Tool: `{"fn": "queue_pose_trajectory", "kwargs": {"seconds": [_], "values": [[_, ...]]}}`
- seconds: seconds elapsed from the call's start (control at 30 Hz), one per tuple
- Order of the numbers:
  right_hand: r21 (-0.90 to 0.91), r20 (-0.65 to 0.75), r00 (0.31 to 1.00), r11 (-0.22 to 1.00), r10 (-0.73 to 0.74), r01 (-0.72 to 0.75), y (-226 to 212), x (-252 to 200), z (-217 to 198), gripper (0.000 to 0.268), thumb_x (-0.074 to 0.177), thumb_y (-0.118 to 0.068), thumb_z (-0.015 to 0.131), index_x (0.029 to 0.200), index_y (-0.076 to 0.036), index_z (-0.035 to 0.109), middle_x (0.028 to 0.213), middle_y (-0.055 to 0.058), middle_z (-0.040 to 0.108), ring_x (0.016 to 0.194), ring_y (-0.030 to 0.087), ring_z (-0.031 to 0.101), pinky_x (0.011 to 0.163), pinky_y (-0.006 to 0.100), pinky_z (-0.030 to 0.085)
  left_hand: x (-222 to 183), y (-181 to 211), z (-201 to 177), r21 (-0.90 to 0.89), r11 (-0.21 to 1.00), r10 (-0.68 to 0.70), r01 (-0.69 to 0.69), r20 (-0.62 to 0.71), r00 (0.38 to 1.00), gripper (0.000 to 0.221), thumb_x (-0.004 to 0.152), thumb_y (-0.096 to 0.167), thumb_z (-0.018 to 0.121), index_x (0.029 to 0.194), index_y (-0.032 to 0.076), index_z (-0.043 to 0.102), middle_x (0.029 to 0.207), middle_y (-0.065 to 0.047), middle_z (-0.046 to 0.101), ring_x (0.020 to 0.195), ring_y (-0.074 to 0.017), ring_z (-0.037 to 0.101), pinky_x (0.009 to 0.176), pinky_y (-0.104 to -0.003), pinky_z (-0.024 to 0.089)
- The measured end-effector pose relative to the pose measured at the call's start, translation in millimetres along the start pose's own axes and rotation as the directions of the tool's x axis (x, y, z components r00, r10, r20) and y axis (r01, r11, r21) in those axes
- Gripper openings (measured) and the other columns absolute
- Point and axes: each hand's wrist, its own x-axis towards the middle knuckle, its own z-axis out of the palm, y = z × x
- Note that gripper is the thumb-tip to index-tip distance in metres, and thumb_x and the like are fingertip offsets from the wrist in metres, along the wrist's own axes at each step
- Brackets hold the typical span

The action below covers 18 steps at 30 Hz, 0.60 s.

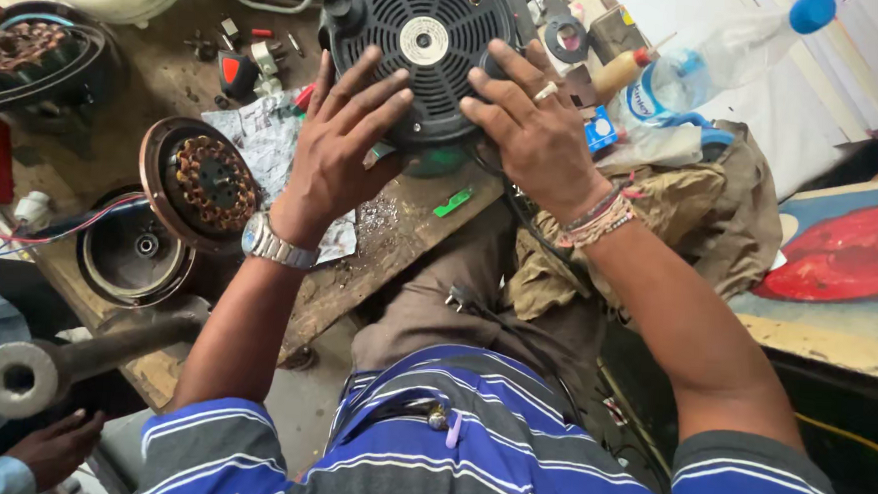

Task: The person applies liquid from a small bottle to the underside of a black circular appliance base, then repeatedly rotates and presses the base. The person then picks up a red and yellow box-like device, turns it over, and places it on the workbench.

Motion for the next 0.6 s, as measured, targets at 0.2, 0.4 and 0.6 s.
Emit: {"fn": "queue_pose_trajectory", "kwargs": {"seconds": [0.2,0.4,0.6], "values": [[0.007,-0.005,1.0,1.0,0.021,-0.02,-3.6,3.9,0.8,0.023,0.1,-0.004,0.065,0.12,-0.01,0.074,0.136,0.008,0.068,0.145,0.03,0.052,0.126,0.05,0.036,1.9,-2.6,-3.4,-0.018,0.999,0.028,-0.028,-0.019,0.999,0.061,0.079,0.022,0.092,0.134,0.008,0.069,0.144,-0.007,0.066,0.143,-0.0274,0.054,0.128,-0.06,0.022],[-0.033,0.024,0.999,0.999,-0.026,0.027,-2.2,4.7,-4.8,0.024,0.1,-0.007,0.065,0.121,-0.011,0.076,0.135,0.007,0.069,0.144,0.028,0.053,0.128,0.051,0.033,-0.1,-2.7,-11.4,-0.02,0.999,0.049,-0.048,0.026,0.998,0.061,0.082,0.024,0.091,0.138,0.011,0.068,0.147,-0.006,0.065,0.143,-0.0263,0.054,0.128,-0.06,0.021],[-0.088,0.057,0.998,0.996,-0.015,0.02,-8.9,3.2,-14.9,0.032,0.098,-0.006,0.063,0.127,-0.013,0.076,0.141,0.005,0.068,0.15,0.027,0.048,0.13,0.05,0.023,6.9,-8.7,-20.5,0.061,0.989,0.13,-0.135,0.068,0.989,0.059,0.083,0.027,0.09,0.136,0.012,0.069,0.143,-0.003,0.066,0.141,-0.0203,0.054,0.124,-0.065,0.015]]}}
